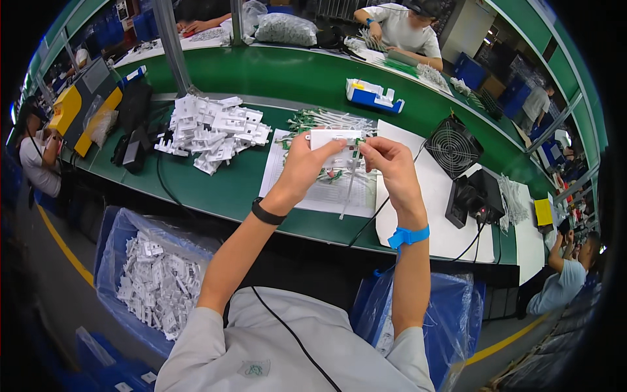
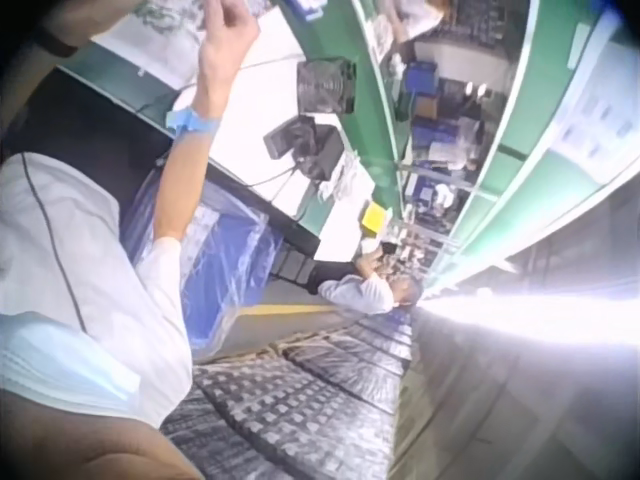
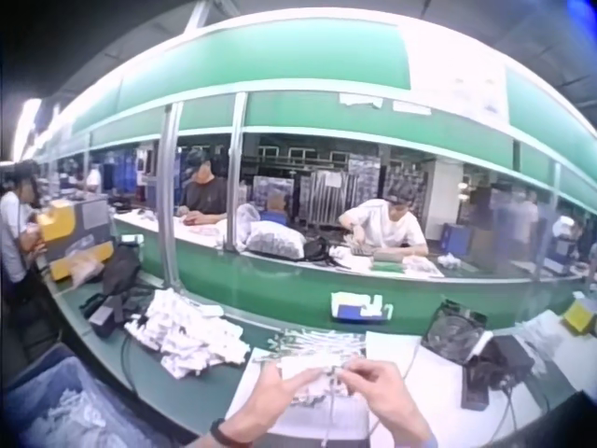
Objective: The person attaches wired circuit boards to white plastic housings and solders them using a soldering iron. The person then takes plastic housings from a bag inside a blue bin onto the table and solders more wired circuit boards to the housings.
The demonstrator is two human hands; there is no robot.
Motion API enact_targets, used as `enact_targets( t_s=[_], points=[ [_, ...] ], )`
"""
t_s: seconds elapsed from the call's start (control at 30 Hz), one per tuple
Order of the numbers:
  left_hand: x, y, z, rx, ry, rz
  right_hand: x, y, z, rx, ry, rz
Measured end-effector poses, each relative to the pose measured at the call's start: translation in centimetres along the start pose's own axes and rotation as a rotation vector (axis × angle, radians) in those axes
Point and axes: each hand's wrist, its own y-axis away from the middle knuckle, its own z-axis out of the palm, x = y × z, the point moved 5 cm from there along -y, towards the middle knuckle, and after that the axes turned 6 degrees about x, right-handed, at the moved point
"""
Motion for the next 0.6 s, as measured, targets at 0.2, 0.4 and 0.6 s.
enact_targets(
  t_s=[0.2, 0.4, 0.6],
  points=[
    [-0.1, 0.0, -0.4, -0.002, 0.047, -0.01, 0.6, 0.3, -0.1, 0.02, -0.052, -0.031],
    [-1.6, -0.3, 1.2, -0.032, -0.009, -0.027, 1.0, 0.3, -1.9, -0.02, -0.007, 0.001],
    [-2.2, -0.8, 3.0, -0.01, -0.013, -0.036, 1.8, 0.3, -3.8, 0.056, 0.006, 0.046]
  ],
)
